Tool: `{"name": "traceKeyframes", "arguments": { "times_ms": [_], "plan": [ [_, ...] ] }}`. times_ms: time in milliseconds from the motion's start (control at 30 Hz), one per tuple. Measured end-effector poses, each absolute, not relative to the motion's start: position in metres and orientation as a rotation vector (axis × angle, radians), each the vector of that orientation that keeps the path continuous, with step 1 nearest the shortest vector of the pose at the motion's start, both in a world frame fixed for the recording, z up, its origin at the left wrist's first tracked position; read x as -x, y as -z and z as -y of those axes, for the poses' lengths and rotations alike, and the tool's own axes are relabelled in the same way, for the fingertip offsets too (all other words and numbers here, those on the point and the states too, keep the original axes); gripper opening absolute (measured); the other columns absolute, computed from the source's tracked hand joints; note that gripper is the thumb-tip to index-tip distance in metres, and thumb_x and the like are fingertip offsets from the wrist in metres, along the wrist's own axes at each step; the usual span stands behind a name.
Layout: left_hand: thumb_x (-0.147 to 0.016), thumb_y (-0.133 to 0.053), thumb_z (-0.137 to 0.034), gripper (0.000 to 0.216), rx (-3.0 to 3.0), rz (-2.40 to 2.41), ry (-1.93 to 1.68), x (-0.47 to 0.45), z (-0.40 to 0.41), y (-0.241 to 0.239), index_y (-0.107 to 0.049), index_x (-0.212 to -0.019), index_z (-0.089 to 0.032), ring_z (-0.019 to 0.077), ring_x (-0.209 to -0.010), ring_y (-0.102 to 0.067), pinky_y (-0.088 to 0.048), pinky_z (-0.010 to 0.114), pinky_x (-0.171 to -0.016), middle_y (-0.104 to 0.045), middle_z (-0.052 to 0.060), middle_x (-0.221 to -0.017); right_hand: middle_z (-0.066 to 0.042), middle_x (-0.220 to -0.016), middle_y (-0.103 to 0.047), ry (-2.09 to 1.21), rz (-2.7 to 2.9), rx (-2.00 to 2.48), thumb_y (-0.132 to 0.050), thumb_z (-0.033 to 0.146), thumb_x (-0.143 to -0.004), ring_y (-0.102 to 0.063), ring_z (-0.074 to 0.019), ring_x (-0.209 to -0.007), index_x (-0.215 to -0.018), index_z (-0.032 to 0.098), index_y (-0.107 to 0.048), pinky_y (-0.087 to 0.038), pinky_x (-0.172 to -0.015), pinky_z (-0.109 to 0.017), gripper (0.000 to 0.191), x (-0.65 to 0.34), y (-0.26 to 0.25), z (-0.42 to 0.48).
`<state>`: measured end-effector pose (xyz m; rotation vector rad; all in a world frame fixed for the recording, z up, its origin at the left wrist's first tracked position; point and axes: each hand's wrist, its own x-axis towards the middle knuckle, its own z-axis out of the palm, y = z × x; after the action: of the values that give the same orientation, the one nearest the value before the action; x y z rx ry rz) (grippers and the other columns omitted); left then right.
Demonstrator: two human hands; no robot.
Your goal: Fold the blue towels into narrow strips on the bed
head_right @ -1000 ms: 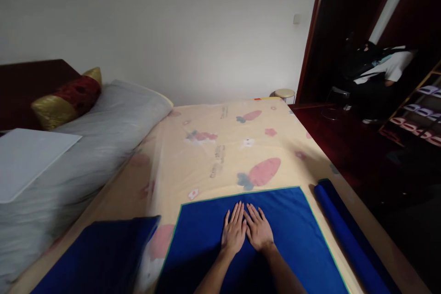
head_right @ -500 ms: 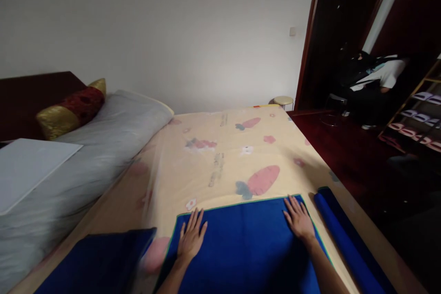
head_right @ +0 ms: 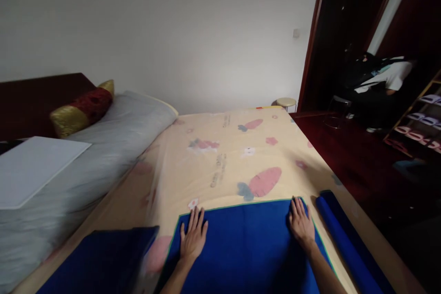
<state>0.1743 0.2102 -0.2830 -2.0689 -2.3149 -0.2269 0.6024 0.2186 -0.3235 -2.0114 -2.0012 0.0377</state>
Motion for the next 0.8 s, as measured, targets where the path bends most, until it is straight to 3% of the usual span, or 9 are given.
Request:
{"name": "traceKeyframes", "arguments": {
  "times_ms": [67,167,300,567,700,800],
  "plan": [
    [-0.096,-0.016,-0.032,0.054,2.152,2.201,0.294,-0.213,-0.209,0.285,-0.011,-0.149,-0.023,0.022,-0.148,-0.02,-0.018,0.057,-0.119,-0.019,0.006,-0.16,-0.014,-0.155,-0.03,-0.057,2.048,1.927,-0.024,0.031,-0.093,-0.027,-0.0302,-0.144,-0.147,0.012,-0.03,-0.018,-0.117,-0.059,0.058,-0.557,0.319,-0.22],
    [-0.096,-0.02,-0.026,0.054,2.341,2.028,0.305,-0.275,-0.213,0.298,-0.009,-0.149,-0.03,0.0142,-0.147,-0.021,-0.024,0.043,-0.121,-0.023,-0.003,-0.159,0.001,-0.157,-0.027,-0.14,2.223,1.696,-0.026,0.027,-0.094,-0.027,-0.018,-0.145,-0.15,0.028,-0.022,-0.023,-0.119,-0.044,0.056,-0.484,0.316,-0.222],
    [-0.095,-0.023,-0.027,0.058,2.459,1.976,0.275,-0.312,-0.221,0.321,-0.005,-0.149,-0.028,0.0188,-0.147,-0.022,-0.027,0.049,-0.119,-0.025,0.002,-0.159,-0.001,-0.155,-0.029,-0.236,2.297,1.602,-0.027,0.036,-0.096,-0.031,-0.02,-0.143,-0.148,0.029,-0.026,-0.03,-0.115,-0.044,0.052,-0.435,0.32,-0.223],
    [-0.094,-0.022,-0.027,0.06,2.479,2.01,0.271,-0.31,-0.22,0.329,0.002,-0.149,-0.027,0.019,-0.149,-0.016,-0.021,0.053,-0.12,-0.019,0.003,-0.161,-0.002,-0.158,-0.019,-0.344,2.293,1.634,-0.02,0.041,-0.098,-0.022,-0.0213,-0.146,-0.149,0.028,-0.017,-0.023,-0.118,-0.049,0.053,-0.439,0.328,-0.22],
    [-0.095,-0.022,-0.031,0.058,2.513,2.009,0.253,-0.31,-0.222,0.319,-0.004,-0.149,-0.028,0.0187,-0.148,-0.019,-0.022,0.051,-0.12,-0.021,0.002,-0.16,0.001,-0.157,-0.024,-0.315,2.287,1.628,-0.021,0.041,-0.098,-0.027,-0.019,-0.145,-0.148,0.031,-0.021,-0.026,-0.118,-0.046,0.051,-0.436,0.321,-0.222],
    [-0.095,-0.025,-0.041,0.055,2.465,2.058,0.184,-0.274,-0.223,0.304,-0.016,-0.149,-0.035,0.0168,-0.147,-0.023,-0.026,0.044,-0.12,-0.025,-0.004,-0.159,0.004,-0.154,-0.031,-0.266,2.25,1.667,-0.029,0.05,-0.096,-0.032,-0.0193,-0.142,-0.146,0.036,-0.03,-0.03,-0.117,-0.043,0.052,-0.47,0.317,-0.224]
  ]
}}
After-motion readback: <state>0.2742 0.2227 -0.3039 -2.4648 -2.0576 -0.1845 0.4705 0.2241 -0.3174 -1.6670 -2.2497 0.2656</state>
